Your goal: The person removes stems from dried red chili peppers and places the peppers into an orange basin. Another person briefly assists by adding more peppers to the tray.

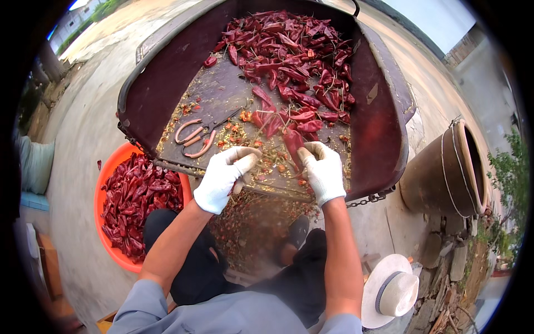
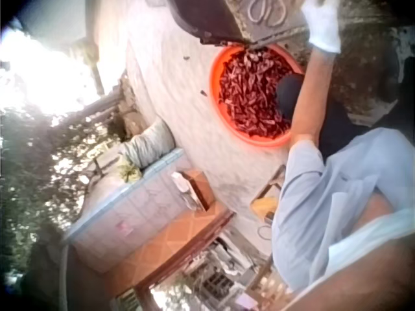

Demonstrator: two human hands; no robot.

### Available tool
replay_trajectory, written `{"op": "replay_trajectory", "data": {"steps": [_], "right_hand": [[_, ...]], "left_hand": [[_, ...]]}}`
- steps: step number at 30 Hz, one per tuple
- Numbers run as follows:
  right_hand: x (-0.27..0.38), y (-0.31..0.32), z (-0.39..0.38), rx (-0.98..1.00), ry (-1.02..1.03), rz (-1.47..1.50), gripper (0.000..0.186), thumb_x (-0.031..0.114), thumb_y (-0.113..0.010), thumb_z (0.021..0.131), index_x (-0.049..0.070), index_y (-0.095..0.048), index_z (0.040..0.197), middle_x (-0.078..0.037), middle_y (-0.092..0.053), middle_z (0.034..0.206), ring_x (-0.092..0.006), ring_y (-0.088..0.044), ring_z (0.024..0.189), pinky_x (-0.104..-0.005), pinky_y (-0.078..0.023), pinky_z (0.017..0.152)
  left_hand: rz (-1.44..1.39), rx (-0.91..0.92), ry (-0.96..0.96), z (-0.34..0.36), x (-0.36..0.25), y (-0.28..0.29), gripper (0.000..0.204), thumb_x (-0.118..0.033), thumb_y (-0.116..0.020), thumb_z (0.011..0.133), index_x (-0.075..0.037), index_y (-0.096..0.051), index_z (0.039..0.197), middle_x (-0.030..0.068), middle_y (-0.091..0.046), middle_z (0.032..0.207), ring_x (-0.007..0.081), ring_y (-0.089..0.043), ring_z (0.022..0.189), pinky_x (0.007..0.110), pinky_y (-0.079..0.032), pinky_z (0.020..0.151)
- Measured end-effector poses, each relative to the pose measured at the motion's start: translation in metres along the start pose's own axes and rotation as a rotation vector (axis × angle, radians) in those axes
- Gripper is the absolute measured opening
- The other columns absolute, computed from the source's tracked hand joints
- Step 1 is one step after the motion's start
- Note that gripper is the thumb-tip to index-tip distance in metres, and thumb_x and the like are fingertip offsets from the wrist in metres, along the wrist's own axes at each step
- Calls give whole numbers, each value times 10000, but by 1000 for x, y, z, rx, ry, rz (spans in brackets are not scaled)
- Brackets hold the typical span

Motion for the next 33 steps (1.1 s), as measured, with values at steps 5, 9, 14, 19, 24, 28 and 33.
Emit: {"op": "replay_trajectory", "data": {"steps": [5, 9, 14, 19, 24, 28, 33], "right_hand": [[1, -41, -31, 304, -71, 242, 228, 171, -663, 985, 3, -638, 1137, -10, -663, 941, -71, -618, 748, -215, -530, 597], [-7, -55, -37, 341, 33, 85, 247, 135, -622, 965, -44, -627, 1134, -90, -705, 975, -132, -669, 845, -294, -562, 683], [15, -47, -40, 212, 271, -243, 204, 180, -665, 940, 1, -644, 1036, -141, -725, 900, -215, -708, 808, -354, -551, 697], [32, -60, -56, 85, 587, -470, 127, 180, -707, 895, 68, -655, 926, -139, -687, 800, -304, -682, 703, -370, -522, 639], [17, -57, -49, 113, 626, -289, 84, 143, -661, 928, 81, -673, 983, -113, -673, 740, -255, -632, 584, -340, -487, 545], [3, -36, -23, 203, -76, 615, 250, 266, -589, 1022, 27, -653, 988, -72, -685, 788, -87, -598, 577, -223, -465, 491], [-1, 6, 19, -68, 454, -600, 279, 100, -620, 906, 108, -662, 1182, -125, -708, 1083, -303, -692, 1023, -417, -553, 859]], "left_hand": [[226, -15, -331, 5, -11, -9, 354, -204, -709, 930, 7, -666, 1211, 47, -716, 993, 84, -629, 719, 245, -501, 657], [298, 27, -132, 2, -12, -6, 279, -181, -736, 890, -2, -700, 1101, 41, -707, 872, 109, -662, 704, 276, -515, 638], [1011, -151, -777, -10, -16, -2, 175, -189, -752, 806, -115, -695, 953, 84, -616, 800, 279, -650, 688, 374, -531, 626], [1242, -78, -748, -14, -7, -8, 152, -152, -680, 790, -130, -673, 940, 94, -634, 850, 324, -671, 765, 423, -537, 645], [944, -12, -585, -11, -11, -4, 137, -148, -757, 812, -75, -711, 919, 70, -659, 806, 215, -659, 709, 333, -506, 621], [386, 187, -341, -20, -9, -2, 121, -104, -763, 841, -28, -725, 927, -6, -652, 797, 59, -579, 715, 236, -450, 605], [-29, 152, -95, -18, -11, 16, 216, -190, -667, 924, -14, -660, 1048, 62, -687, 979, 117, -648, 870, 226, -473, 645]]}}
Point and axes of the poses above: each hand's wrist, its own z-axis towards the middle knuckle, its own y-axis out of the back of the hand, x = y × z, the point moved 5 cm from there along z, towards the middle knuckle
